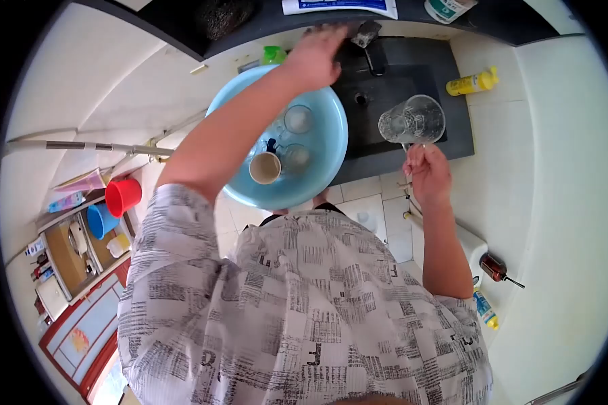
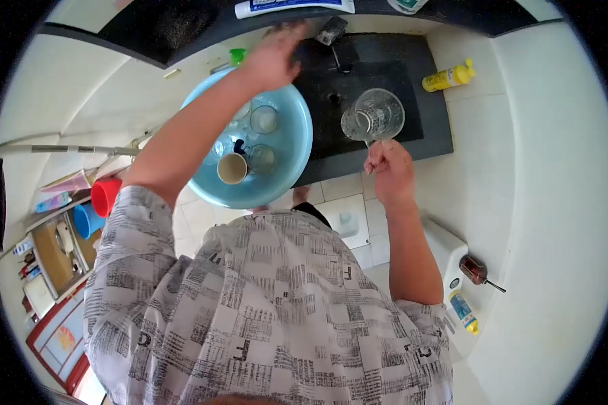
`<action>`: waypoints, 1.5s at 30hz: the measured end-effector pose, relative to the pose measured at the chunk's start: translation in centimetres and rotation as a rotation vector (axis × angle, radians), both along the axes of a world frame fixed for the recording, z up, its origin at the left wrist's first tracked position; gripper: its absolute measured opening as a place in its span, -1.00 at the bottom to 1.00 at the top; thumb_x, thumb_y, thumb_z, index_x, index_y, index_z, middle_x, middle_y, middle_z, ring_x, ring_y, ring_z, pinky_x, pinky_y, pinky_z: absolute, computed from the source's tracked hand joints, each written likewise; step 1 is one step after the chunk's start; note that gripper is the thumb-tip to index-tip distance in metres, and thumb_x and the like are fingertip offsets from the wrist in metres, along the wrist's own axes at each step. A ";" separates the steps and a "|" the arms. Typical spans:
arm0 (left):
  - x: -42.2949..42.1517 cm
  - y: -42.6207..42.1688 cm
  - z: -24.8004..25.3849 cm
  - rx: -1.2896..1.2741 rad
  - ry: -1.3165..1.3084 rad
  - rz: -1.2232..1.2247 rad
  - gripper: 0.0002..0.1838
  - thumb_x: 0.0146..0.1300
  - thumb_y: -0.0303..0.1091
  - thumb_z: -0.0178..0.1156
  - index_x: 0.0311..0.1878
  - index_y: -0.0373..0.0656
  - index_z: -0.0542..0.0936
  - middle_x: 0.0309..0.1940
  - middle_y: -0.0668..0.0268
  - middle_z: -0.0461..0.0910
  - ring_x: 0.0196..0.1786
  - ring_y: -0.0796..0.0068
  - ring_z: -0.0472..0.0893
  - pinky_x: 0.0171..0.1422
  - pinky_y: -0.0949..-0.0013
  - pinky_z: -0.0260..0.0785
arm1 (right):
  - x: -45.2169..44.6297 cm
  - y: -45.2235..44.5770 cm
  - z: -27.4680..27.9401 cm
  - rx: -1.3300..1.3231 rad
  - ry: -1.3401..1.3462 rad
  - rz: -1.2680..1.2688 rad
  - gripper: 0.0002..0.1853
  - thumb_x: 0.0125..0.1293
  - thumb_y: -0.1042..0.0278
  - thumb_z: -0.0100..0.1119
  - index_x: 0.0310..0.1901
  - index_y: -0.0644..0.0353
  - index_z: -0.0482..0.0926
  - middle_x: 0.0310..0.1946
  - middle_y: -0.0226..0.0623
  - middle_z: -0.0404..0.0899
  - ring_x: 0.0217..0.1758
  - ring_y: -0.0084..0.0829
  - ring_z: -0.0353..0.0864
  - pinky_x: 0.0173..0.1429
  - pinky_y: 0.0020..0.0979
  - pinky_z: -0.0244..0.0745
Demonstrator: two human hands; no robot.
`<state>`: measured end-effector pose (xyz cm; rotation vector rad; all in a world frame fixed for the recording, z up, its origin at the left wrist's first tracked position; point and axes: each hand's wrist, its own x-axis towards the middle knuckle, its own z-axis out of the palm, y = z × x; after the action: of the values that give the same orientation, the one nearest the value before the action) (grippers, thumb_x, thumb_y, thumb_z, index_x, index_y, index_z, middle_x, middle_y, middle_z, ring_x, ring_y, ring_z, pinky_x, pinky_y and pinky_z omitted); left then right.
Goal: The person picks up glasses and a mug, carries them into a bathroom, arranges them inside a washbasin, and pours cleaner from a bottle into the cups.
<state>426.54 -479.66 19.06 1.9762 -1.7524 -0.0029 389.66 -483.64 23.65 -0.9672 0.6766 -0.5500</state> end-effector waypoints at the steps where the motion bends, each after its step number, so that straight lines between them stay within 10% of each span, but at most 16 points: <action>1: 0.1 2.2 2.0 -0.064 0.097 0.034 -0.19 0.27 -0.32 0.37 0.59 -0.21 0.37 0.52 -0.14 0.45 0.51 -0.19 0.48 0.63 -0.04 0.35 | 0.0 0.1 0.0 -0.002 -0.008 -0.002 -0.66 0.63 0.21 0.02 -0.37 0.15 0.43 -0.36 -0.31 0.44 -0.29 -0.41 0.45 -0.17 -0.33 0.42; 6: 1.4 18.0 0.9 0.081 0.264 0.229 -0.48 0.27 -0.37 0.40 0.32 -0.09 0.65 0.19 0.10 0.69 0.28 -0.04 0.63 0.38 -0.02 0.52 | 1.5 0.4 0.2 0.011 -0.059 0.083 -0.65 0.65 0.21 0.01 -0.36 0.17 0.43 -0.36 -0.33 0.43 -0.29 -0.43 0.42 -0.16 -0.32 0.40; 9: -4.1 22.8 0.0 0.189 0.184 0.053 -0.26 0.11 -0.28 0.55 0.41 -0.12 0.57 0.21 0.09 0.63 0.29 -0.03 0.57 0.43 -0.02 0.44 | 3.5 0.9 0.1 0.026 -0.060 0.144 -0.65 0.66 0.22 0.00 -0.35 0.18 0.44 -0.36 -0.33 0.43 -0.29 -0.43 0.40 -0.16 -0.32 0.41; 38: -11.5 18.2 -2.2 0.681 0.049 0.352 -0.04 0.01 -0.05 0.58 0.43 -0.28 0.40 0.26 0.11 0.56 0.34 0.04 0.50 0.50 -0.05 0.22 | 6.7 3.3 1.4 0.012 -0.005 0.290 -0.65 0.67 0.27 -0.11 -0.35 0.17 0.43 -0.36 -0.31 0.42 -0.21 -0.40 0.39 -0.15 -0.30 0.38; 45: -9.9 22.5 -2.1 0.243 0.199 0.405 -0.14 0.12 -0.13 0.59 0.44 -0.24 0.43 0.24 0.09 0.59 0.34 -0.01 0.52 0.48 -0.07 0.31 | 6.8 3.6 1.4 0.012 0.016 0.267 -0.65 0.65 0.26 -0.02 -0.39 0.18 0.43 -0.37 -0.33 0.43 -0.28 -0.45 0.39 -0.16 -0.33 0.40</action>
<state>416.66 -457.19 16.97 2.3829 -1.2533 -0.2768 396.42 -480.06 25.03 -1.0324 0.5532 -0.3032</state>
